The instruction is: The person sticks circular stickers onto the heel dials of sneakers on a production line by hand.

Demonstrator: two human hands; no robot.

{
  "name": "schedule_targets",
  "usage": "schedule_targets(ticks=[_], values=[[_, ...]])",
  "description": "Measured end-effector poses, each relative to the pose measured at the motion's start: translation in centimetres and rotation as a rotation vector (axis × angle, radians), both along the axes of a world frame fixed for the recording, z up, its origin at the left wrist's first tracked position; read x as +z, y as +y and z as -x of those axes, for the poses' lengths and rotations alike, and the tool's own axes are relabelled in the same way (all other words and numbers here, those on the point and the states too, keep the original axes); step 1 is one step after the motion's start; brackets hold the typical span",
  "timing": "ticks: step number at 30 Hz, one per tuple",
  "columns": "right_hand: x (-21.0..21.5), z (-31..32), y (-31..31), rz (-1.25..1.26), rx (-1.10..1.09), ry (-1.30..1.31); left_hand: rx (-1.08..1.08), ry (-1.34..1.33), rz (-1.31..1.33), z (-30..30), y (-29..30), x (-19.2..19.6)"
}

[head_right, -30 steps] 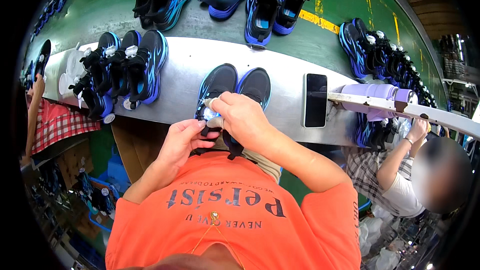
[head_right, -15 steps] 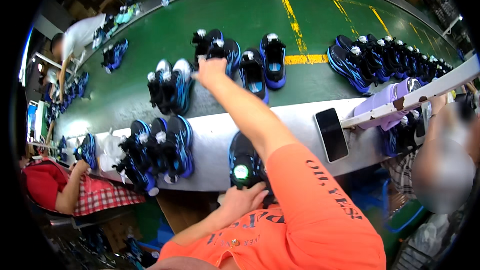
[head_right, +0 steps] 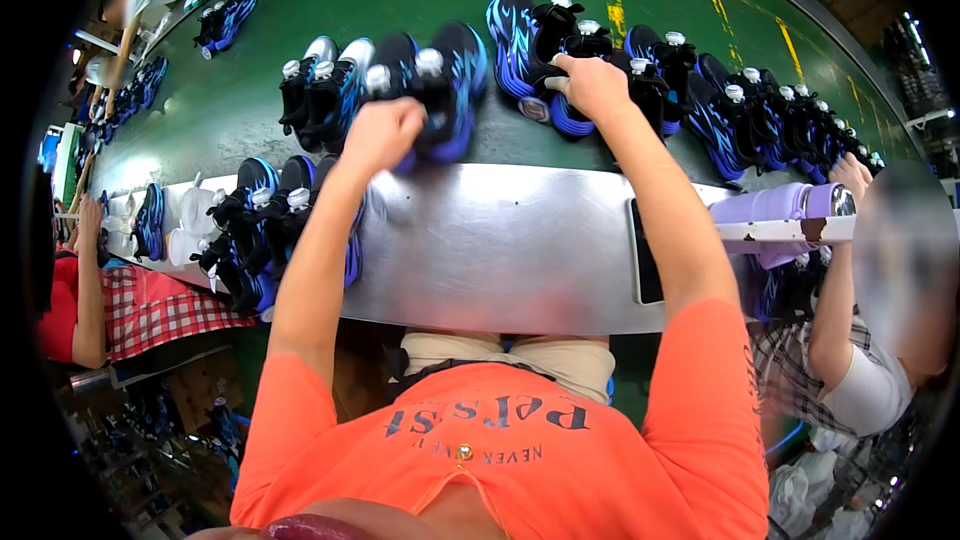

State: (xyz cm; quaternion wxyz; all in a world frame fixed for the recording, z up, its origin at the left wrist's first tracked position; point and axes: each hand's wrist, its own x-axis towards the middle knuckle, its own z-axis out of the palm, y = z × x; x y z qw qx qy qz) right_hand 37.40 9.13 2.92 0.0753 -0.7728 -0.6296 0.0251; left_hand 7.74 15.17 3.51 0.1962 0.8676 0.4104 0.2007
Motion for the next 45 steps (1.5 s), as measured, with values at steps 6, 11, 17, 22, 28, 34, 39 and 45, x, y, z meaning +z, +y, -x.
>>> schedule_targets(ticks=[6, 11, 17, 22, 28, 34, 39, 45], values=[[-0.2, 1.4, -1.9, -0.141, 0.021, 0.256, 0.185, 0.178, -0.213, -3.9, 0.9, 0.8], [3.4, 6.4, -10.6, -0.032, 0.226, 0.359, 0.161, -0.420, 0.397, -0.9, -8.9, 1.2], [3.4, 17.3, -21.0, -0.017, 0.410, 0.494, 0.140, -0.215, 0.297, 1.5, -17.4, -2.6], [5.7, 16.2, -21.8, 0.056, 0.560, 0.892, 0.212, 0.115, 0.184, 3.0, -13.2, 0.6], [6.2, 8.0, -19.6, 0.045, 0.284, 0.880, 0.044, -0.141, 0.272, 5.4, -21.1, 4.0], [3.5, 10.5, -15.0, 0.121, 0.601, 0.779, 0.072, -0.162, 0.187, 2.6, -21.1, -0.3], [3.6, 11.2, -16.4, 0.208, 0.632, 0.627, 0.216, -0.278, 0.297, 2.2, -19.8, -1.3], [2.2, 12.2, -16.2, 0.025, 0.503, 0.811, 0.156, -0.307, 0.284, 2.0, -20.0, -0.9]])
